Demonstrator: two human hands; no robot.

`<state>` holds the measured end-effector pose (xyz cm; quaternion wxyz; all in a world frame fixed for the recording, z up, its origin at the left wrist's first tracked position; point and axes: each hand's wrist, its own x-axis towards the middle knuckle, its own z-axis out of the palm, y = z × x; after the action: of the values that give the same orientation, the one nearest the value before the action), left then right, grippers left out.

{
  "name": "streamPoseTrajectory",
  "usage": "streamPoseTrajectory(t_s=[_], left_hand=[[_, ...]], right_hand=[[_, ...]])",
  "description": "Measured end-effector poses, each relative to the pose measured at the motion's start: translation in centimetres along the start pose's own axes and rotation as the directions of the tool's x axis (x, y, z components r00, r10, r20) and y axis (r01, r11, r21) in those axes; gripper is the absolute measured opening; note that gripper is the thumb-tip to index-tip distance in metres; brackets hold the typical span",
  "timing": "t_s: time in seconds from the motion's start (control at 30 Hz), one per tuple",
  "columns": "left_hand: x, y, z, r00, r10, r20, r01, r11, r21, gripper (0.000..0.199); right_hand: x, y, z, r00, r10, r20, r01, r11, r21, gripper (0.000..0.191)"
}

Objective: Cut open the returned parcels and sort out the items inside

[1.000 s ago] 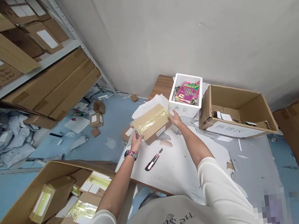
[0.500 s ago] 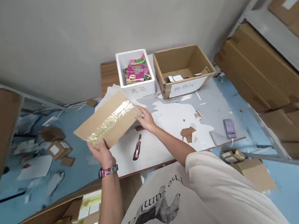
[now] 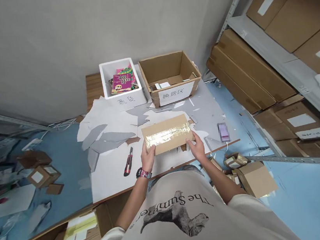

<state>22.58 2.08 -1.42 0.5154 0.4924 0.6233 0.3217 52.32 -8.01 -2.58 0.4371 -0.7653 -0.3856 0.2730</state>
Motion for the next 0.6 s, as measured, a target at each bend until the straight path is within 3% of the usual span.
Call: streamPoseTrajectory(t_s=[0.17, 0.23, 0.33, 0.4, 0.47, 0.53, 0.6], left_hand=[[0.7, -1.6, 2.5, 0.984, -0.172, -0.049, 0.173, 0.984, 0.037, 0.083], [0.1, -0.7, 3.2, 0.993, -0.109, -0.049, 0.108, 0.994, -0.026, 0.081], [-2.1, 1.2, 3.9, 0.994, 0.101, -0.043, -0.104, 0.992, -0.076, 0.076], [-3.9, 1.8, 3.9, 0.972, 0.227, -0.059, -0.232, 0.967, -0.100, 0.071], [-5.5, 1.3, 3.4, 0.960, 0.257, -0.109, -0.270, 0.956, -0.118, 0.061], [-6.2, 0.0, 2.9, 0.974, 0.159, -0.164, -0.182, 0.974, -0.135, 0.054], [-5.6, -1.3, 2.5, 0.986, -0.019, -0.168, -0.008, 0.988, -0.156, 0.055]], right_hand=[[2.8, 2.8, 0.1, 0.987, 0.071, 0.144, -0.063, 0.996, -0.060, 0.072], [4.8, 3.0, -0.4, 0.978, 0.093, 0.187, -0.089, 0.996, -0.030, 0.070], [7.3, 3.5, -2.0, 0.955, 0.182, 0.235, -0.216, 0.968, 0.129, 0.069], [7.9, 4.3, -3.3, 0.925, 0.240, 0.296, -0.326, 0.901, 0.288, 0.073], [7.6, 5.2, -4.1, 0.887, 0.292, 0.358, -0.425, 0.820, 0.383, 0.079], [6.7, 6.0, -4.2, 0.856, 0.336, 0.394, -0.481, 0.795, 0.368, 0.081], [5.7, 6.2, -3.7, 0.850, 0.323, 0.417, -0.460, 0.841, 0.286, 0.077]])
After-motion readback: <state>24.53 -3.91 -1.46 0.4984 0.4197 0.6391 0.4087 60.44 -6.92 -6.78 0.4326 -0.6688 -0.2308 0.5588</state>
